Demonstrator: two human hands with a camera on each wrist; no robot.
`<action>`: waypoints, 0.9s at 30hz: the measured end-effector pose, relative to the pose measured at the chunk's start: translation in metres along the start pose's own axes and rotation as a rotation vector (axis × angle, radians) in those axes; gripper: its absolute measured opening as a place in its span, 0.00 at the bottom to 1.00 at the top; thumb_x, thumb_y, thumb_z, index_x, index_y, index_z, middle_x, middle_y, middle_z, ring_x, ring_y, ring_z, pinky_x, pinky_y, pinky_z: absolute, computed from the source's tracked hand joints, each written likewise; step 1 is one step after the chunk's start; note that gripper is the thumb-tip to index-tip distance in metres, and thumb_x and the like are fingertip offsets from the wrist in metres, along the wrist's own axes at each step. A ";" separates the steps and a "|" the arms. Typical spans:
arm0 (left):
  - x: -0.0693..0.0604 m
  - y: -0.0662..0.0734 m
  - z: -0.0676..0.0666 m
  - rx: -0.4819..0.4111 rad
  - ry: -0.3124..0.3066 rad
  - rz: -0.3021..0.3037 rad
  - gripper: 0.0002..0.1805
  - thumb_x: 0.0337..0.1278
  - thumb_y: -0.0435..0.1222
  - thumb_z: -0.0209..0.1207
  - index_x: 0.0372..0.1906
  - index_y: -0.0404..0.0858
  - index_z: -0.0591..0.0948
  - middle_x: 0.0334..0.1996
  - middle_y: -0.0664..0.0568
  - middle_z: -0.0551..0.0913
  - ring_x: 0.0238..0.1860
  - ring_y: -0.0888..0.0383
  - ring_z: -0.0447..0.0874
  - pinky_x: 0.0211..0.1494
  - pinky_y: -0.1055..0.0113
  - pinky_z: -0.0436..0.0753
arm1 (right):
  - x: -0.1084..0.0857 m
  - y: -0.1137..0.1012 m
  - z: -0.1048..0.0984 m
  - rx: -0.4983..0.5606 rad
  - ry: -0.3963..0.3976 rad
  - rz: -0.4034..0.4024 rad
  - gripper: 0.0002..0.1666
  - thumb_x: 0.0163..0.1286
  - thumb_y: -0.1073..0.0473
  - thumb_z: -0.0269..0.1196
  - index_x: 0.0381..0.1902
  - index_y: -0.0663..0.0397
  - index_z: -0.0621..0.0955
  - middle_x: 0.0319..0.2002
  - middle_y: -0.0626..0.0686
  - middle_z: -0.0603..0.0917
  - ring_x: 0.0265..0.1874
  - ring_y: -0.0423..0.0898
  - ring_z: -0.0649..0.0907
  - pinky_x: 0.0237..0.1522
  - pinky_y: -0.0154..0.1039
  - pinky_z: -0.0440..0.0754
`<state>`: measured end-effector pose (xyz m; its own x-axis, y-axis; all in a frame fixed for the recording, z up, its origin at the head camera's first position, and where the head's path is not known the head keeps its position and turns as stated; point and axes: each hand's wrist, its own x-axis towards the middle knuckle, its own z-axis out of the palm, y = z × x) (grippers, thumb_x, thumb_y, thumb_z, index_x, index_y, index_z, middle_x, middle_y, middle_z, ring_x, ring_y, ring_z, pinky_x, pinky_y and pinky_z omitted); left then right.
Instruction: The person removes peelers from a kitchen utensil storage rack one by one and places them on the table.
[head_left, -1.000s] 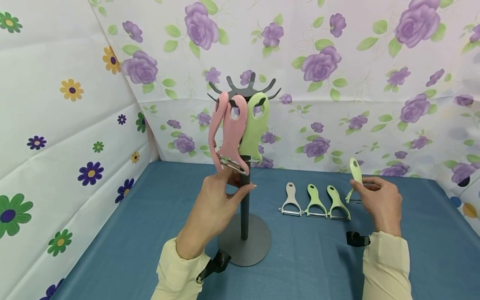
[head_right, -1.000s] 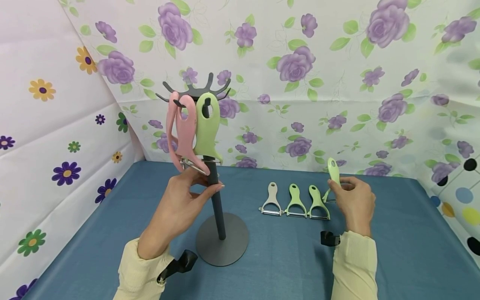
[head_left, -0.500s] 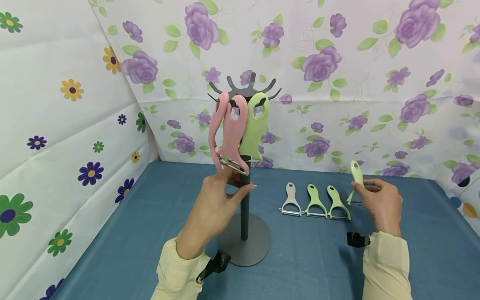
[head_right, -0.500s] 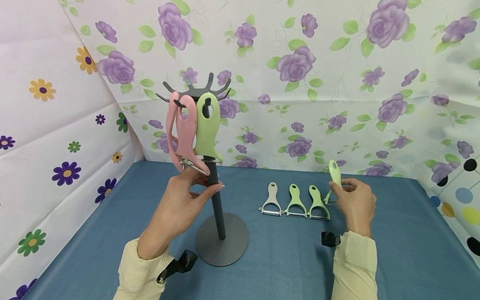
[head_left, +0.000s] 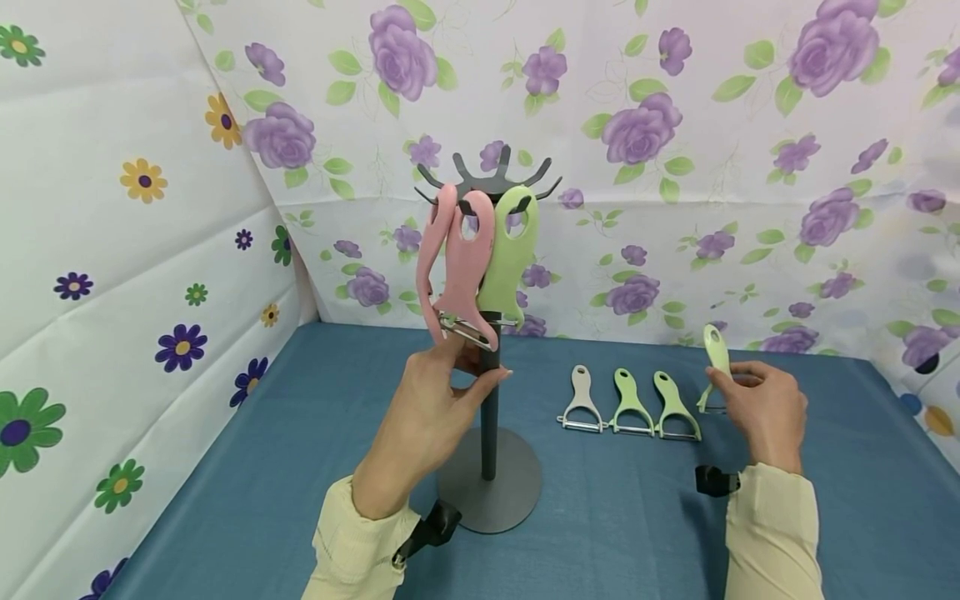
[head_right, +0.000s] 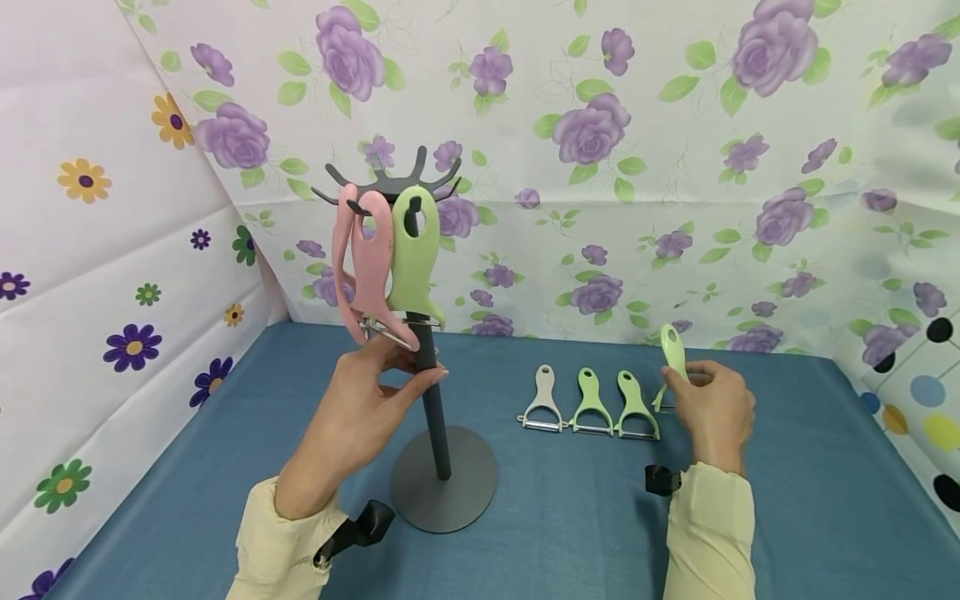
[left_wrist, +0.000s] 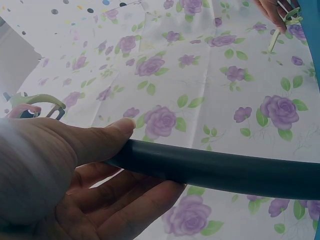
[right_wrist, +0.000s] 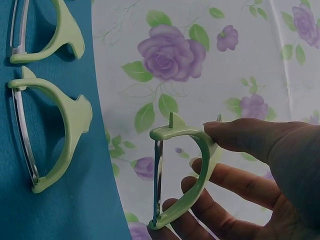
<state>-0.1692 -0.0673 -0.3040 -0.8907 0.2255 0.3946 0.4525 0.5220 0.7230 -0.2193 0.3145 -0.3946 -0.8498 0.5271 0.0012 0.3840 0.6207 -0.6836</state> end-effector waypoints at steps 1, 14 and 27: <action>0.000 0.000 0.000 0.001 0.000 0.000 0.15 0.64 0.38 0.68 0.52 0.44 0.78 0.39 0.53 0.87 0.43 0.59 0.87 0.42 0.67 0.90 | 0.000 0.001 0.000 0.001 -0.001 0.000 0.36 0.75 0.41 0.60 0.67 0.62 0.77 0.62 0.73 0.79 0.51 0.67 0.82 0.35 0.54 0.84; 0.000 0.000 0.000 0.003 0.001 0.002 0.15 0.64 0.38 0.68 0.53 0.44 0.79 0.39 0.52 0.87 0.43 0.59 0.87 0.41 0.68 0.90 | 0.003 0.007 0.002 -0.030 -0.013 0.022 0.35 0.75 0.41 0.60 0.68 0.62 0.77 0.62 0.72 0.79 0.51 0.66 0.82 0.33 0.52 0.82; 0.000 0.000 0.000 0.000 -0.002 -0.008 0.16 0.64 0.38 0.68 0.53 0.44 0.78 0.40 0.52 0.87 0.44 0.59 0.87 0.42 0.66 0.90 | 0.006 0.011 0.005 -0.054 -0.016 0.051 0.35 0.75 0.41 0.60 0.67 0.62 0.77 0.62 0.71 0.79 0.51 0.66 0.82 0.31 0.51 0.82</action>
<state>-0.1694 -0.0672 -0.3040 -0.8943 0.2231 0.3878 0.4455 0.5240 0.7259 -0.2221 0.3213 -0.4054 -0.8343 0.5495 -0.0445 0.4452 0.6238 -0.6424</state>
